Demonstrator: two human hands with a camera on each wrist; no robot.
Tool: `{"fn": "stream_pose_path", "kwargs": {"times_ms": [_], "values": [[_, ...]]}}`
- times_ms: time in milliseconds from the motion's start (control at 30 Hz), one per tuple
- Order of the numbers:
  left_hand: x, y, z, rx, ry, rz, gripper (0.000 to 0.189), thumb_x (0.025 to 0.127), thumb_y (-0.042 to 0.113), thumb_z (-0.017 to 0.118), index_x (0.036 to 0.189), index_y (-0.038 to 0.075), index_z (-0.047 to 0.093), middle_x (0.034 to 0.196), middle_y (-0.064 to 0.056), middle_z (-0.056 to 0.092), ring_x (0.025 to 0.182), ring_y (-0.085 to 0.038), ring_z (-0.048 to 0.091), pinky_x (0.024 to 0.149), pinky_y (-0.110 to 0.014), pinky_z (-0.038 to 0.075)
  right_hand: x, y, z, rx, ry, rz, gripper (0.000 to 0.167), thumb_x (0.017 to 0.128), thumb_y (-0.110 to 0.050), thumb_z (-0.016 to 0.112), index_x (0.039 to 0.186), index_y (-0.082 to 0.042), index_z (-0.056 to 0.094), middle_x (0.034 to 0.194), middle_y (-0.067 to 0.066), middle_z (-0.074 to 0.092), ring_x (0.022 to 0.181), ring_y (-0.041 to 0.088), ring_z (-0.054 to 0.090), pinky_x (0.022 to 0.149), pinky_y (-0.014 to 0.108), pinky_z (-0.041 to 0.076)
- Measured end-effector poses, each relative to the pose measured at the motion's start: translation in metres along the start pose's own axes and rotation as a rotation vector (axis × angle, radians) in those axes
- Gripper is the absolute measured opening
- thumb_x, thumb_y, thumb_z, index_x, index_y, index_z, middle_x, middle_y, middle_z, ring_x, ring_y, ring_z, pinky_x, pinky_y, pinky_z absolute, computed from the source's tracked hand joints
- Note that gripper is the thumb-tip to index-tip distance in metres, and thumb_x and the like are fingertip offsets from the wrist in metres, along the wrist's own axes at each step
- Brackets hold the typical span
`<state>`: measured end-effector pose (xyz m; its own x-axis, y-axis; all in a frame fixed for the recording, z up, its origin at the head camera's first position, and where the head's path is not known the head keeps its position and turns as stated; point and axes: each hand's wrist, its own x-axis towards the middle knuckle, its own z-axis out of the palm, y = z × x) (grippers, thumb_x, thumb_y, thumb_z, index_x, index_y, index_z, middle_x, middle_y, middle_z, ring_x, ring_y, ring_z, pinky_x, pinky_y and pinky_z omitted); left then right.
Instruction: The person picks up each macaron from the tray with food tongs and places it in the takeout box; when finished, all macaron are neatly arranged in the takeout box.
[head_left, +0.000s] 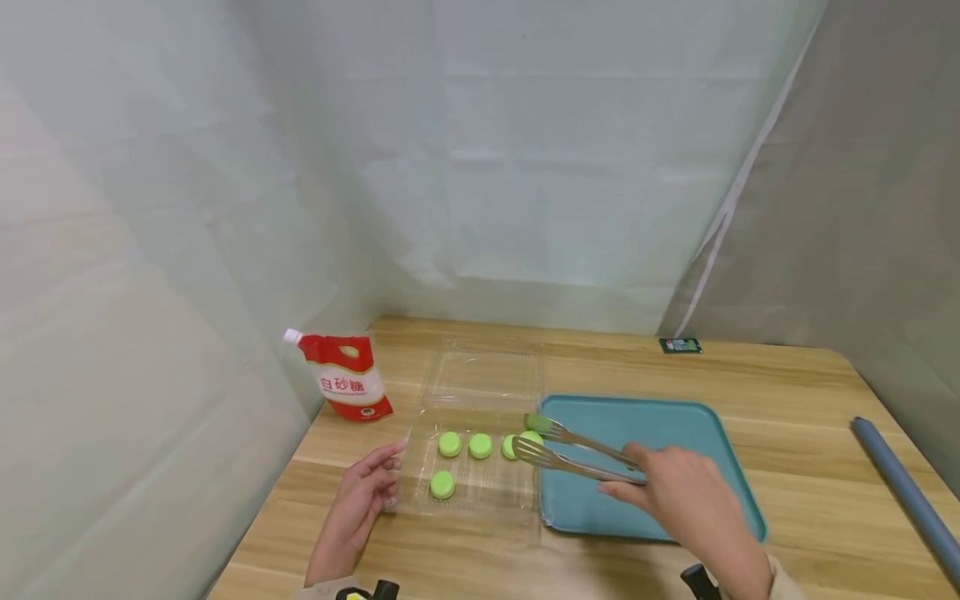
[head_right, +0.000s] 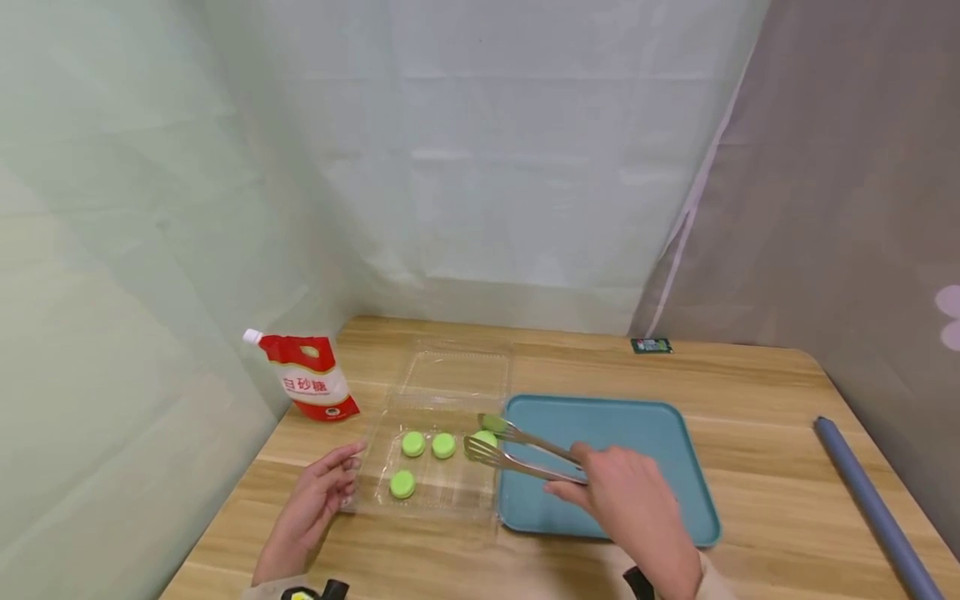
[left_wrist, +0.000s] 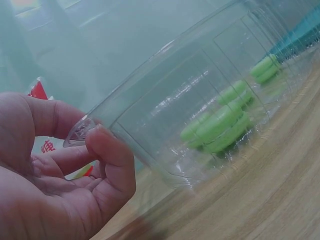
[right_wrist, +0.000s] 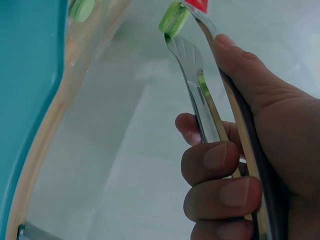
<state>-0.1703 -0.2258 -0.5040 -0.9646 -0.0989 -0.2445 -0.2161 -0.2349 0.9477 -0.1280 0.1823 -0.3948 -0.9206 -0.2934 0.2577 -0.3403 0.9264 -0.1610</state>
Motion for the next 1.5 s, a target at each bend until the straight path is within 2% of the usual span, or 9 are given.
{"fn": "stream_pose_path", "kwargs": {"times_ms": [400,600,767,1100,1333,1500], "values": [[0.000,-0.002,-0.001,-0.008,-0.012,0.014,0.050,0.088,-0.008,0.051,0.138,-0.010,0.053,0.101,-0.007,0.053,0.070,-0.013,0.048,0.056,-0.021,0.041,0.012,-0.016,0.009,0.044,0.001,-0.043,0.034,0.077,-0.053,0.079,0.079,-0.024,0.062,0.053,-0.014,0.040,0.046,0.004,0.035,0.039,0.025,0.031],[0.000,-0.002,0.000,-0.016,-0.017,0.024,0.050,0.086,-0.009,0.051,0.136,-0.011,0.054,0.100,-0.007,0.053,0.070,-0.013,0.047,0.056,-0.021,0.040,0.017,-0.022,0.015,0.040,0.023,-0.087,0.038,0.077,-0.059,0.076,0.081,-0.023,0.065,0.052,-0.015,0.038,0.046,0.003,0.033,0.038,0.024,0.029],[0.000,-0.001,-0.001,-0.014,-0.015,0.028,0.048,0.086,-0.008,0.051,0.134,-0.009,0.057,0.100,-0.006,0.053,0.070,-0.013,0.047,0.056,-0.021,0.040,0.020,-0.025,0.020,0.079,0.010,-0.098,0.036,0.078,-0.057,0.076,0.084,-0.023,0.067,0.052,-0.015,0.038,0.044,0.002,0.033,0.038,0.024,0.027],[-0.001,-0.002,-0.001,-0.004,-0.012,0.011,0.051,0.089,-0.007,0.050,0.140,-0.009,0.051,0.102,-0.007,0.053,0.070,-0.012,0.047,0.056,-0.021,0.039,0.024,-0.023,0.035,0.138,-0.043,-0.098,0.039,0.081,-0.061,0.071,0.085,-0.022,0.067,0.051,-0.013,0.035,0.045,0.002,0.029,0.040,0.023,0.021],[0.000,-0.003,-0.002,0.002,-0.007,0.012,0.051,0.088,-0.008,0.050,0.139,-0.009,0.052,0.101,-0.006,0.053,0.070,-0.012,0.046,0.055,-0.021,0.039,0.027,-0.022,0.047,0.116,-0.031,-0.126,0.038,0.080,-0.060,0.072,0.080,-0.023,0.063,0.051,-0.012,0.032,0.045,0.002,0.027,0.041,0.023,0.019],[0.000,-0.003,-0.001,-0.004,-0.008,0.026,0.047,0.088,-0.008,0.051,0.135,-0.009,0.055,0.101,-0.006,0.053,0.069,-0.012,0.047,0.055,-0.021,0.040,0.029,-0.025,0.055,0.116,-0.059,-0.155,0.036,0.081,-0.057,0.074,0.080,-0.023,0.063,0.051,-0.012,0.033,0.044,0.003,0.028,0.041,0.023,0.019]]}}
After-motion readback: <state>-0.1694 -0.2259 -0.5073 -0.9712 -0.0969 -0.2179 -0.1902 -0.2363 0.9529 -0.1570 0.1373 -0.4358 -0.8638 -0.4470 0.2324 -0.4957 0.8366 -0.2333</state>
